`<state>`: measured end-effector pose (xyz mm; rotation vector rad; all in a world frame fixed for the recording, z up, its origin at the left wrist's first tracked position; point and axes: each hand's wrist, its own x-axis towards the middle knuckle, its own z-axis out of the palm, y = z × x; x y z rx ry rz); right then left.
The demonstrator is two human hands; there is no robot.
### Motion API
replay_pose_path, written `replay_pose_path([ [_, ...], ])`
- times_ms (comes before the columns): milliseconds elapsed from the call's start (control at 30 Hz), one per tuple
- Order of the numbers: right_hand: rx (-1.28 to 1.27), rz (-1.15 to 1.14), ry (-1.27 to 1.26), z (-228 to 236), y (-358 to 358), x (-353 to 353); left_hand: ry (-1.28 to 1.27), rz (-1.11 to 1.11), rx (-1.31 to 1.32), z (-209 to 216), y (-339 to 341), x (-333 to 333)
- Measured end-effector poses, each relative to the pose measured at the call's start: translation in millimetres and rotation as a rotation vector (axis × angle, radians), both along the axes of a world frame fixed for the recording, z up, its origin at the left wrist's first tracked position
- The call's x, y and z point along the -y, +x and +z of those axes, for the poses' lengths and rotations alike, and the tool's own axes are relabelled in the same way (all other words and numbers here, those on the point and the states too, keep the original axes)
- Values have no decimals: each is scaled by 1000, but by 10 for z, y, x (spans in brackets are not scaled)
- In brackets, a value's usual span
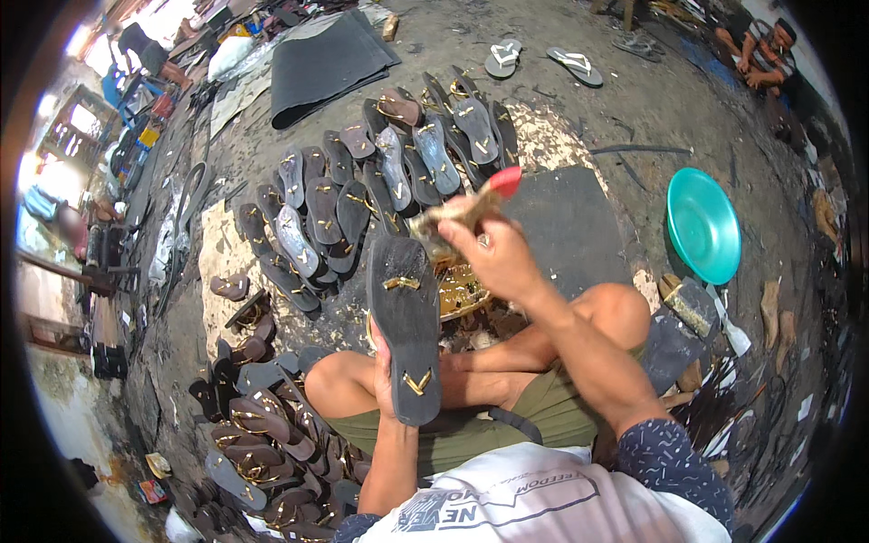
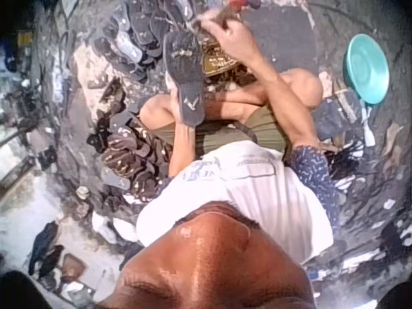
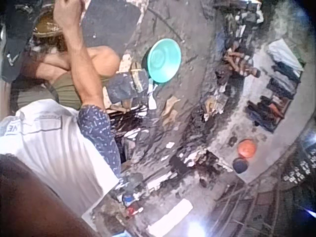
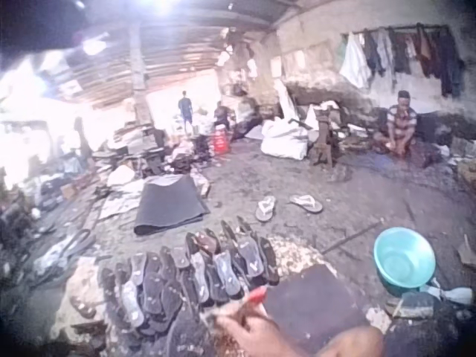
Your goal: The person sits on the ground and repeatedly picks up black sandals, applies a brownish substance to the straps using a brush, and places them back in a pile. The process is repeated for multiple sandals throughout the clip.
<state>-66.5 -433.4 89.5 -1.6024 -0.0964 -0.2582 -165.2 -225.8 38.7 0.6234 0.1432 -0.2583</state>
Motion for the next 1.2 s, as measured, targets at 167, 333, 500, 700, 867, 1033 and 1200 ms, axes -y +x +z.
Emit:
replay_pose_path([
  [167, 358, -19, -247, -18, -27, -269, -201, 37, 15, 75, 317, 129],
  [333, 81, 294, -83, -218, -1066, -660, -155, 111, 144, 11, 837, -34],
  [500, 237, 283, -195, 148, -884, -357, -82, 121, 121, -89, 905, -29],
  [700, 542, 79, -414, -199, 121, -369, -547, -96, -28, -134, 541, 323],
  [867, -19, 367, -80, -387, -871, -381, -270, -78, -133, -413, 796, 164],
  [1033, -166, -19, 76, 85, -877, 147, -374, -54, -406, -1020, 1460, -70],
  [1200, -45, -175, 57, 192, -767, 374, -350, -87, -139, -856, 2591, -305],
])
